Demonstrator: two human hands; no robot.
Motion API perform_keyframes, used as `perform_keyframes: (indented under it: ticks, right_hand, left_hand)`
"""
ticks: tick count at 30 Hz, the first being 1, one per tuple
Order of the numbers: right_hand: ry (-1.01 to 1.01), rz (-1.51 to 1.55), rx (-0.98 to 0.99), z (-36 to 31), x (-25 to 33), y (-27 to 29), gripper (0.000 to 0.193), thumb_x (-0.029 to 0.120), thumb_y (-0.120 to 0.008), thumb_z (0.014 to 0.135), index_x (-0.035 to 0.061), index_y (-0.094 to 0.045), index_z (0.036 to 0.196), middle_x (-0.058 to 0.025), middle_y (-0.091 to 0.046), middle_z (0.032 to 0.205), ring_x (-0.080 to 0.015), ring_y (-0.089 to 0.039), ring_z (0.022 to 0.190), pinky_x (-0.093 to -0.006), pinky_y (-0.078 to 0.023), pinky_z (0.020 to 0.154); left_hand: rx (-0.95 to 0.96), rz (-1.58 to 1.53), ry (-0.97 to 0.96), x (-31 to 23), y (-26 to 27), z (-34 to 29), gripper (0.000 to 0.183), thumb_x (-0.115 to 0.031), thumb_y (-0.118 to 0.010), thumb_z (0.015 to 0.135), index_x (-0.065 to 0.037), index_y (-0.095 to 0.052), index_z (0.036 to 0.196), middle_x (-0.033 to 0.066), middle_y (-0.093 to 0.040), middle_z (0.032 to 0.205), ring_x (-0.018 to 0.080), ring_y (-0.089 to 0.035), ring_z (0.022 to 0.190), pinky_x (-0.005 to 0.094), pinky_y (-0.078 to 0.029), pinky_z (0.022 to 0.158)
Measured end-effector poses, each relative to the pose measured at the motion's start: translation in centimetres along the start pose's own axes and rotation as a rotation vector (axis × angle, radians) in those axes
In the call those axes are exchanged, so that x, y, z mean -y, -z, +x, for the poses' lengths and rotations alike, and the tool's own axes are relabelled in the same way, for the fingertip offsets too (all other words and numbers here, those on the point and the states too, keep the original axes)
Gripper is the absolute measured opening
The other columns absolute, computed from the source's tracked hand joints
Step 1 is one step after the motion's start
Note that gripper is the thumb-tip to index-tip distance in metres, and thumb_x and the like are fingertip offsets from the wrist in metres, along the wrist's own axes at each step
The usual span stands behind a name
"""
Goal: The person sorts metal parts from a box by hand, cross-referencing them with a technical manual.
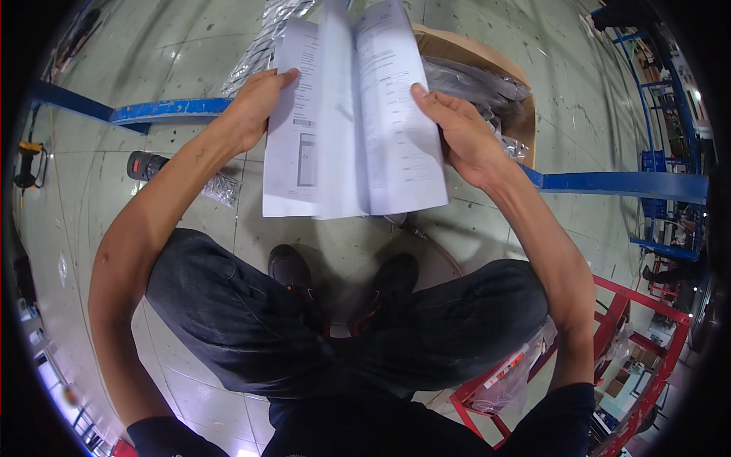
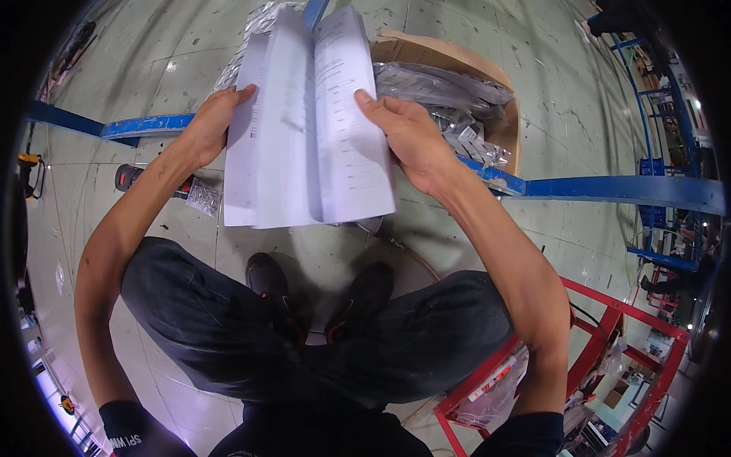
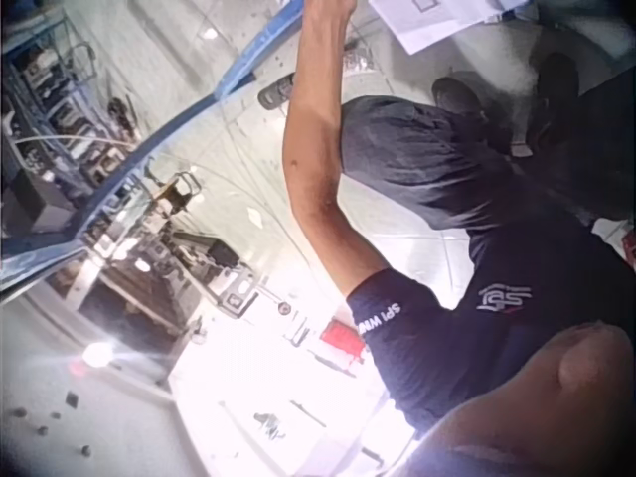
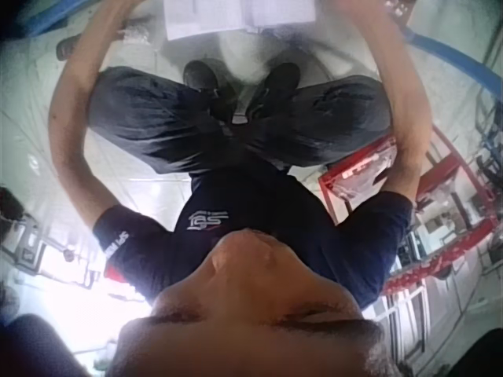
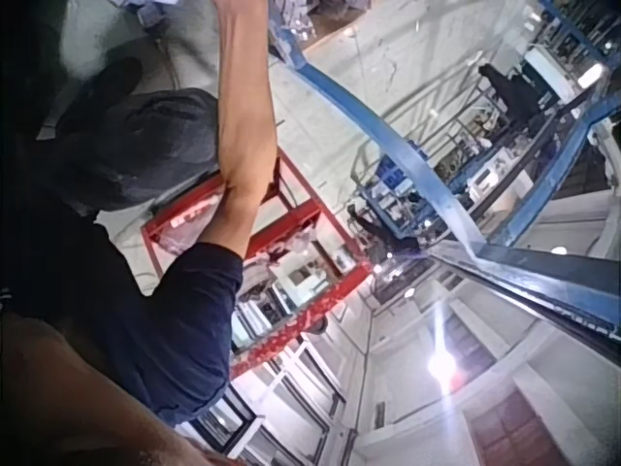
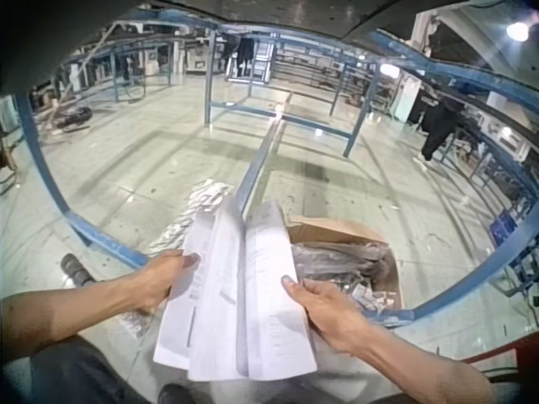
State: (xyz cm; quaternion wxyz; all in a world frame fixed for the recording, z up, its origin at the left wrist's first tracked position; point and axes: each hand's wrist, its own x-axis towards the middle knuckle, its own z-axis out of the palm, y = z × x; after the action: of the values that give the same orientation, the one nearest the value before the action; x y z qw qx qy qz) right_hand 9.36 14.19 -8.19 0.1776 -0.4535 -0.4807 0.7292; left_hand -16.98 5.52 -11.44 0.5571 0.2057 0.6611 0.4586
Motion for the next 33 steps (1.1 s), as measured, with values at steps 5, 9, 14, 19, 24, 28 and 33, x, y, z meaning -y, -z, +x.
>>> perform_keyframes:
  ticks: [5, 9, 14, 19, 24, 28, 33]
  right_hand:
    - [0.068, -0.375, 0.080, 0.3, 0.0, 0.9, 0.032, 0.031, -0.066, 0.096, 0.0010, -0.070, 0.107, -0.0030, -0.068, 0.098, -0.0097, -0.059, 0.091, -0.0258, -0.045, 0.079]
    - [0.048, -0.411, 0.032, 0.0, 0.4, 2.6, 0.031, 0.028, -0.070, 0.093, 0.0005, -0.069, 0.107, -0.0034, -0.068, 0.093, -0.0097, -0.059, 0.084, -0.0248, -0.045, 0.077]
    - [0.108, -0.307, -0.084, -0.1, 0.2, 3.4, 0.049, 0.021, -0.083, 0.081, -0.0124, -0.063, 0.111, -0.0170, -0.070, 0.099, -0.0192, -0.070, 0.080, -0.0310, -0.058, 0.070]
    - [0.042, -0.061, -0.046, -0.3, 0.5, 1.4, 0.041, 0.028, -0.075, 0.090, -0.0069, -0.065, 0.109, -0.0136, -0.070, 0.099, -0.0133, -0.068, 0.077, -0.0279, -0.057, 0.069]
    - [0.033, -0.112, -0.072, 0.7, -0.2, 2.1, 0.033, 0.028, -0.073, 0.092, -0.0029, -0.066, 0.101, -0.0076, -0.069, 0.090, -0.0093, -0.063, 0.070, -0.0256, -0.054, 0.065]
    - [0.123, -0.349, -0.157, 0.7, 0.0, 3.3, 0.028, 0.023, -0.075, 0.089, -0.0026, -0.066, 0.097, -0.0062, -0.068, 0.084, -0.0096, -0.062, 0.069, -0.0255, -0.051, 0.063]
    - [0.178, -0.478, -0.297, 0.4, -0.3, 7.1, 0.023, 0.017, -0.074, 0.087, -0.0026, -0.066, 0.096, -0.0064, -0.068, 0.084, -0.0102, -0.061, 0.069, -0.0254, -0.049, 0.063]
  left_hand:
    - [0.064, 0.063, 0.004, 0.4, 0.8, -0.1, 0.046, -0.039, -0.045, 0.103, 0.001, -0.058, 0.122, 0.0127, -0.064, 0.115, 0.0180, -0.061, 0.107, 0.0329, -0.049, 0.094]
    - [0.001, -0.111, -0.022, 0.8, 1.0, 0.1, 0.047, -0.032, -0.043, 0.105, 0.005, -0.054, 0.131, 0.0153, -0.065, 0.120, 0.0210, -0.066, 0.104, 0.0344, -0.054, 0.089]
    - [0.070, 0.126, -0.033, 0.8, 0.7, 0.3, 0.045, -0.029, -0.052, 0.102, 0.005, -0.054, 0.131, 0.0153, -0.065, 0.120, 0.0224, -0.065, 0.106, 0.0338, -0.053, 0.091]
    - [0.079, 0.002, -0.033, 0.8, 0.9, 0.3, 0.041, -0.025, -0.053, 0.101, 0.007, -0.055, 0.128, 0.0158, -0.064, 0.121, 0.0220, -0.065, 0.106, 0.0340, -0.054, 0.089]
    - [0.069, -0.067, -0.038, 1.2, 1.0, 0.1, 0.037, -0.024, -0.051, 0.102, 0.007, -0.057, 0.122, 0.0146, -0.065, 0.117, 0.0209, -0.065, 0.101, 0.0337, -0.054, 0.086]
    - [0.032, 0.012, -0.020, 1.5, 1.6, 0.4, 0.033, -0.021, -0.052, 0.100, 0.007, -0.059, 0.116, 0.0125, -0.065, 0.109, 0.0194, -0.063, 0.093, 0.0332, -0.051, 0.084]
    - [0.040, 0.019, -0.046, 1.5, 1.4, 0.4, 0.032, -0.020, -0.051, 0.098, 0.006, -0.059, 0.114, 0.0116, -0.065, 0.105, 0.0176, -0.061, 0.092, 0.0329, -0.050, 0.083]
